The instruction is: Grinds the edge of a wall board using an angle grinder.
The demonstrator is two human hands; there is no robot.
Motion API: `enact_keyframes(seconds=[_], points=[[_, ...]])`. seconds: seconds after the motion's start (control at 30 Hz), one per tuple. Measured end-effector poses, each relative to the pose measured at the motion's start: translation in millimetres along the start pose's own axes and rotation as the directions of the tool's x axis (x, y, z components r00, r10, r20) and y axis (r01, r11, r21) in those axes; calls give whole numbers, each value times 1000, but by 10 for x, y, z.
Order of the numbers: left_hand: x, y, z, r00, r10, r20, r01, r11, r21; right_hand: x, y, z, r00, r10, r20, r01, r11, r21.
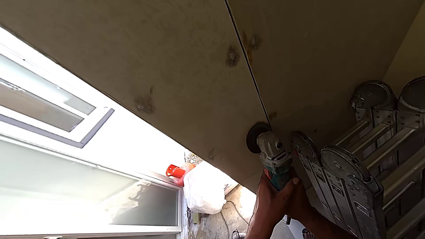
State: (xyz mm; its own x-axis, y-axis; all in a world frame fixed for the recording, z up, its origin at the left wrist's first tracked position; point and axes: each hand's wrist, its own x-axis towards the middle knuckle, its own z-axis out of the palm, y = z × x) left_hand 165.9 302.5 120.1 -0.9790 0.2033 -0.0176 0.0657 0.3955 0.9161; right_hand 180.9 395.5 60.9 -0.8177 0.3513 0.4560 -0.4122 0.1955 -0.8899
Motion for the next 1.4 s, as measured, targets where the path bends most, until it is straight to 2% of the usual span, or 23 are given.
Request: enact_keyframes(seconds=[0.5,0.63,1.0,1.13,1.2,1.27,1.4], points=[[-4,71,-4,1000,-7,-25,8,1000,14,47,-58,-21,1000,15,16,-15,1000,-9],[-106,-33,13,999,-32,-10,32,999,21,-90,-13,-37,999,24,34,-23,1000,-12],[-47,1,12,998,-51,36,49,997,66,-100,-13,-21,998,49,-30,-49,999,8],[-5,32,36,991,53,123,-55,998,16,-137,-30,-52,989,5,-145,-14,998,-64],[18,54,97,990,74,123,-77,997,21,-142,-19,-90,983,-9,-182,-17,990,-141],[72,71,175,992,84,90,-87,995,37,-103,12,-130,978,-52,-200,6,974,-224],[212,41,213,963,230,140,-218,971,-94,-6,62,-251,980,-98,-174,46,959,-280]])
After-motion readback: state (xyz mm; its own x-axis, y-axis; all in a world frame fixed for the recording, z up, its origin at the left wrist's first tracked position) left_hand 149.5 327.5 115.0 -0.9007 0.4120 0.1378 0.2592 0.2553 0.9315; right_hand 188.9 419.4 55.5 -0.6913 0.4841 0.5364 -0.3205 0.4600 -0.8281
